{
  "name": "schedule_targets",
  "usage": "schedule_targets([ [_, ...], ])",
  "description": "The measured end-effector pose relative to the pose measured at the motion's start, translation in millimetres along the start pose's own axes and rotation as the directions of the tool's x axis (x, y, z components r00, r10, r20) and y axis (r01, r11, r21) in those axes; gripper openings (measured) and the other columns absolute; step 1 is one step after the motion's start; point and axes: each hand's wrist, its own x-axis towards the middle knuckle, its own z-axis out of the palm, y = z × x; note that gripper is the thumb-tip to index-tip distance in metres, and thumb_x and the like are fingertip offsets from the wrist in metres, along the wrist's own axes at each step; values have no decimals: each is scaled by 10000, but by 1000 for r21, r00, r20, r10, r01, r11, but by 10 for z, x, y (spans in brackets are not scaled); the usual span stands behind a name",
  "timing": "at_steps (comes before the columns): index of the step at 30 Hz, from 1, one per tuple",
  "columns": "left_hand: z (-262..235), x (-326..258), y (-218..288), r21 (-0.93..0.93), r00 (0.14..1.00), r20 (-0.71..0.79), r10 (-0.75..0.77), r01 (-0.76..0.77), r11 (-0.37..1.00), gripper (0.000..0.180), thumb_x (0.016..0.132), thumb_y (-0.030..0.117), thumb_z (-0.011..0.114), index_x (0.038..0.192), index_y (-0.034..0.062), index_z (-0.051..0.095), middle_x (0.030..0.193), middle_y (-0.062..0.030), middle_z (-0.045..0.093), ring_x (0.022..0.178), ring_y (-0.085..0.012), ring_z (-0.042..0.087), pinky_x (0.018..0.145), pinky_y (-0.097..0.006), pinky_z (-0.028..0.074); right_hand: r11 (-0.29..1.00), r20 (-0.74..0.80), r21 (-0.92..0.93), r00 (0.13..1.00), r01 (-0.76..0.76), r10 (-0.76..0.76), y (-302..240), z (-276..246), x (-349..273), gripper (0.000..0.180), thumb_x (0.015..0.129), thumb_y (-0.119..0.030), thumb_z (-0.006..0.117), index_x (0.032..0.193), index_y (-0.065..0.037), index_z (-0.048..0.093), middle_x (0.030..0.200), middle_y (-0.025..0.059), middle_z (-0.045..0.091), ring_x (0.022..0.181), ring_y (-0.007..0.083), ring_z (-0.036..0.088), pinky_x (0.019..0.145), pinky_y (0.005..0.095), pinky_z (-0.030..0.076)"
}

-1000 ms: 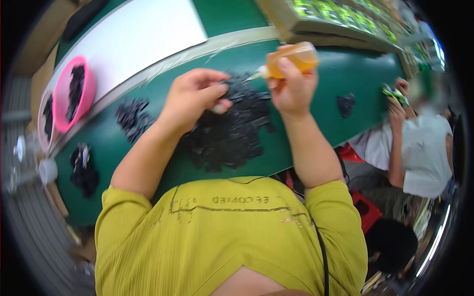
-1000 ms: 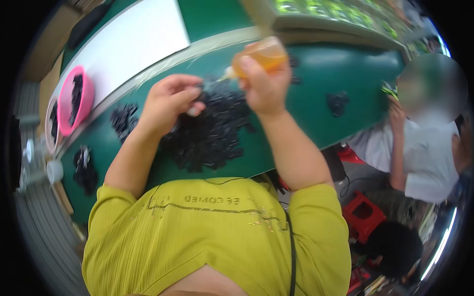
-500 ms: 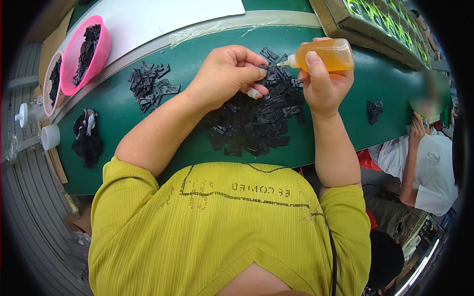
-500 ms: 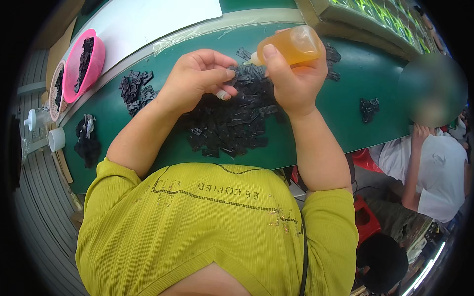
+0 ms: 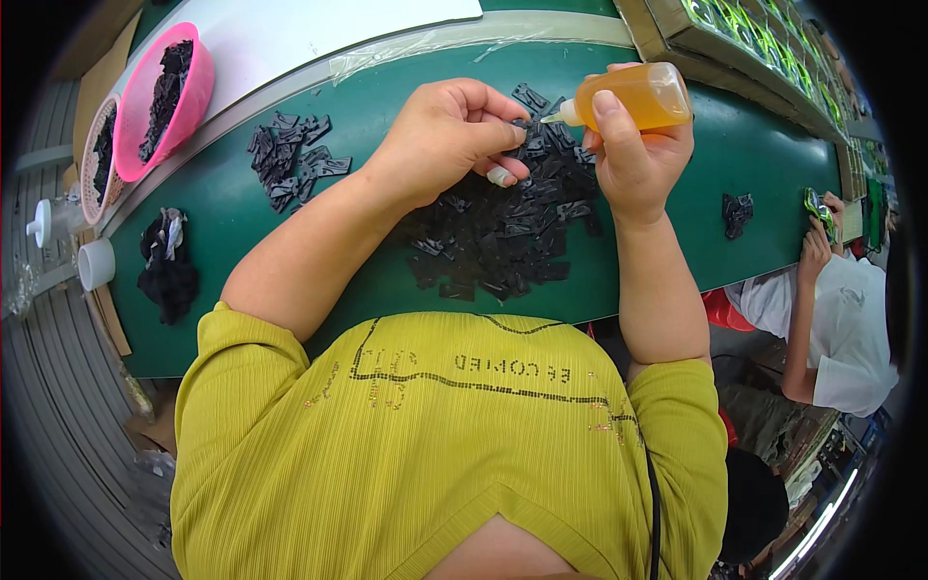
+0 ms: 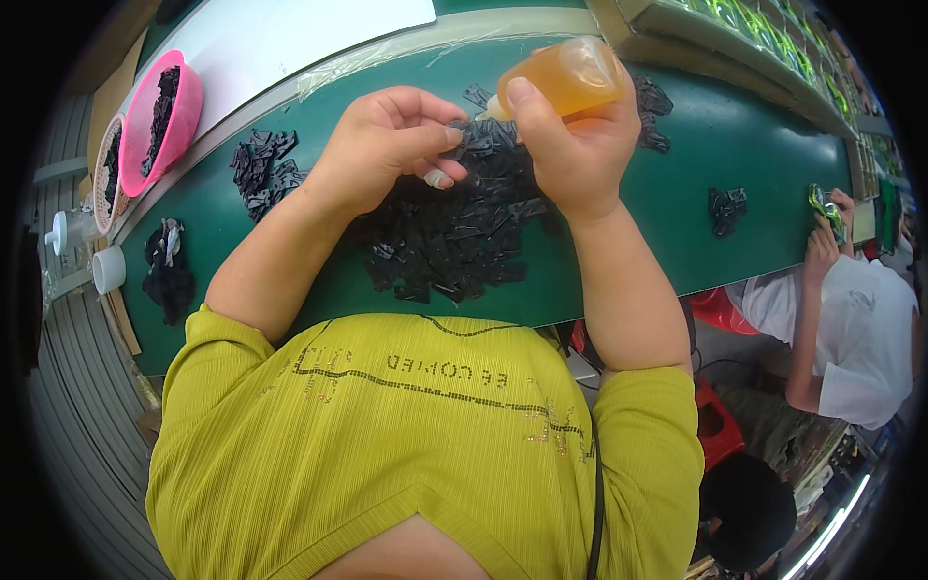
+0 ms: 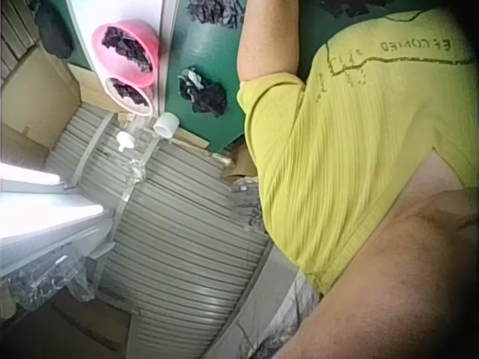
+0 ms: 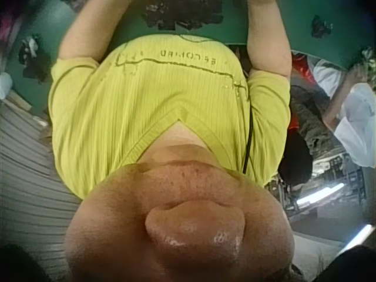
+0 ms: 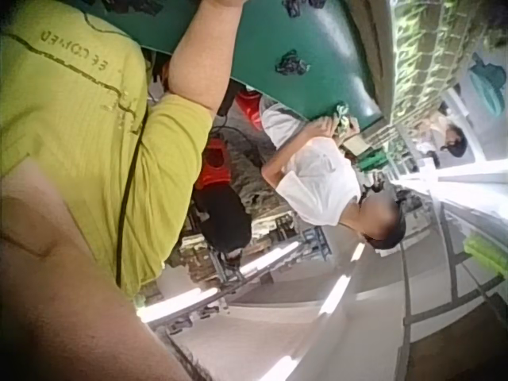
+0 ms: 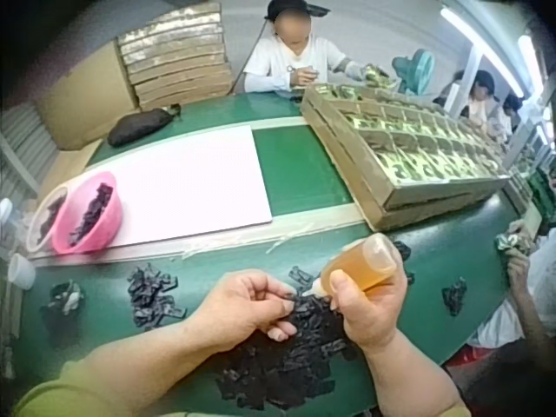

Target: Applying liquid adhesive from a small bottle to small black plastic components at a workbench.

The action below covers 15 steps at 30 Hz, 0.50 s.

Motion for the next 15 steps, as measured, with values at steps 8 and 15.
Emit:
schedule_targets([
  [8,-16,-4,-11,-11,1000,6,-1,1,1000,215,811,35,615,995,-67,570,847,-121,622,661,-190,658,573,-245,540,990,-35,136,999,-21,26,-45,-74,42,196,807,-50,585,991,8,553,788,123,610,499,111,517,435,208,418],
  [15,-12,-15,16,-37,1000,-10,-14,13,999,222,815,56,618,994,-68,574,868,-123,622,674,-210,663,576,-251,550,984,33,167,998,-64,60,-108,12,-35,230,794,-47,580,1013,11,541,843,148,610,513,122,532,435,207,431],
])
